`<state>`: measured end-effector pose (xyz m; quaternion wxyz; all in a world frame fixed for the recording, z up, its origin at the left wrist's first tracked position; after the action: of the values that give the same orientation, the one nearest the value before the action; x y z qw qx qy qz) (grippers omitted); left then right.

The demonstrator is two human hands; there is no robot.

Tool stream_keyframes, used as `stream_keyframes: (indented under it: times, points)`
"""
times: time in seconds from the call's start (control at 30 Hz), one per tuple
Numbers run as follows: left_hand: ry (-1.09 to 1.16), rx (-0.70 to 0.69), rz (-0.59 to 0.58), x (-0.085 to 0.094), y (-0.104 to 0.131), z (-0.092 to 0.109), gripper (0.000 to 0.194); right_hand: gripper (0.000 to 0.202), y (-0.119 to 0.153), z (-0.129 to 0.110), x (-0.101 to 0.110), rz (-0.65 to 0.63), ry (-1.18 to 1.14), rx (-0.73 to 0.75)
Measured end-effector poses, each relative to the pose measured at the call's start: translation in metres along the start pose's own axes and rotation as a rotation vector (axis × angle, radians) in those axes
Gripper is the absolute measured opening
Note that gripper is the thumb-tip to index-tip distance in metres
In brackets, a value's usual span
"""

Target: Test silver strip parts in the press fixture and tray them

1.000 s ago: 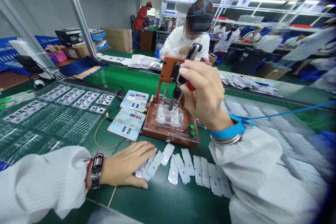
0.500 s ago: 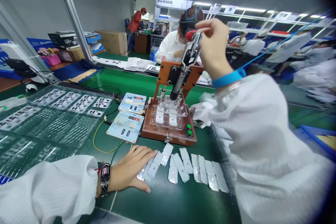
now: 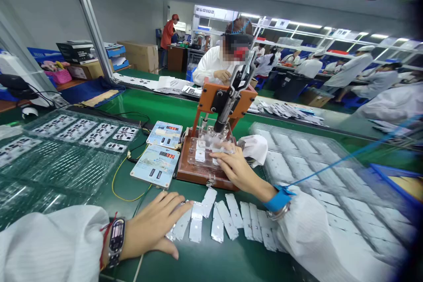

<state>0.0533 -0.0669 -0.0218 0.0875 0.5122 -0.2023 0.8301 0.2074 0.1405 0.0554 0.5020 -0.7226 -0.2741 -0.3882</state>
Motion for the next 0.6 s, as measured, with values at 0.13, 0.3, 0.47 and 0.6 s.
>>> stream_keyframes:
  times: [0.13, 0.3, 0.47, 0.6]
  points:
    - [0.011, 0.028, -0.047, 0.007, 0.008, -0.003, 0.095, 0.034, -0.006, -0.002, 0.006, -0.203, 0.099, 0.054]
    - [-0.018, 0.083, -0.098, 0.015, 0.012, -0.002, 0.085, 0.037, -0.020, -0.006, 0.002, -0.259, 0.055, 0.041]
    - [-0.029, 0.086, -0.035, 0.019, 0.022, -0.008, 0.081, 0.042, -0.032, -0.032, -0.008, -0.388, 0.054, 0.037]
    - [-0.132, 0.044, 0.119, 0.017, 0.045, -0.035, 0.075, 0.045, -0.040, -0.043, -0.009, -0.469, 0.077, -0.022]
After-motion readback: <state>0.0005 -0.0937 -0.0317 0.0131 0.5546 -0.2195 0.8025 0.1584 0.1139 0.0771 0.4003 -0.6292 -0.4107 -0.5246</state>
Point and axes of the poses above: each hand's wrist, its own y-axis away from the middle knuckle, its own x-axis out of the back of the hand, z = x × y, the point moved 3 cm from there along -y, towards the middle knuckle, and after that the axes turned 9 degrees about z, right-handed, at the moved point
